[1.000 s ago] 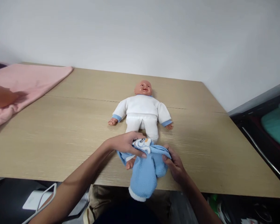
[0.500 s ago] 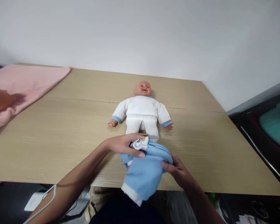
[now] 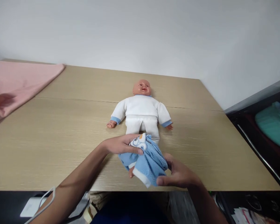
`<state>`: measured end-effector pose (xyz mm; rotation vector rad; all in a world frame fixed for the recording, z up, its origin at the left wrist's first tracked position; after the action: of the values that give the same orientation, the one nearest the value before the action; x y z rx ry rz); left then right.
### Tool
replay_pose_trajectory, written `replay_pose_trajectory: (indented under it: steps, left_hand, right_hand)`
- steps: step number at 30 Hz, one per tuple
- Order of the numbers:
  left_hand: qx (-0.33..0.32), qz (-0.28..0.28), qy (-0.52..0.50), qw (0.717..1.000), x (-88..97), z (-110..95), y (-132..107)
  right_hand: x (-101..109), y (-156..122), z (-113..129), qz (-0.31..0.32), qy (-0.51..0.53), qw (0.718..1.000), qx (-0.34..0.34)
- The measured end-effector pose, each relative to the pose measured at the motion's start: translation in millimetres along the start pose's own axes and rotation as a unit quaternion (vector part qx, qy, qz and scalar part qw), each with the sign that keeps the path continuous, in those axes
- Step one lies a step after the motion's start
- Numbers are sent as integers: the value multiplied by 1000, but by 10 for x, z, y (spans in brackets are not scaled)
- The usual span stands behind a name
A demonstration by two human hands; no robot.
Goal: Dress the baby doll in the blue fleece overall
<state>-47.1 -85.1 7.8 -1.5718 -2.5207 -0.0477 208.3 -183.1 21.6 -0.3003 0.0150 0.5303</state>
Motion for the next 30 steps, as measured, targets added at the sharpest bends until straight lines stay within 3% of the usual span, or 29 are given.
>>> replay_pose_trajectory:
  steps: [3,7,10,14,17,20,23,30]
  left_hand:
    - [-13,-1,-22,1000,-11,8,27]
    - [-16,3,-54,998,-8,58,55]
    - [-19,3,-82,996,-3,78,50]
    - [10,88,-148,985,-93,4,35]
    - [40,128,-162,978,-183,-79,41]
    - [24,26,-86,996,-179,-109,73]
    - [18,-64,-10,998,-145,-97,92]
    - [32,-71,37,996,-188,-107,107]
  right_hand:
    - [-7,30,-61,-16,51,999,-9]
    - [-25,137,-238,-97,149,984,12]
    - [-72,209,-333,-124,219,968,17]
    - [-109,207,-315,-140,245,959,25]
    - [-137,140,-226,-135,175,975,35]
    - [-188,88,-140,-181,52,980,56]
    - [-225,80,-119,-272,-29,959,77]
    - [-252,93,-115,-298,29,950,90]
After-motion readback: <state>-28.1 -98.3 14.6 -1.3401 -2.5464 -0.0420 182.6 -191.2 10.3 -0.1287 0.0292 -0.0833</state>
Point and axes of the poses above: each hand's wrist, its own y-axis towards the middle knuckle, its own x-axis out of the back of the hand, z = x × y, the point moved 2 cm from there along y, towards the middle knuckle, and after that the axes turned 10 degrees about y, right-handed, at the moved point
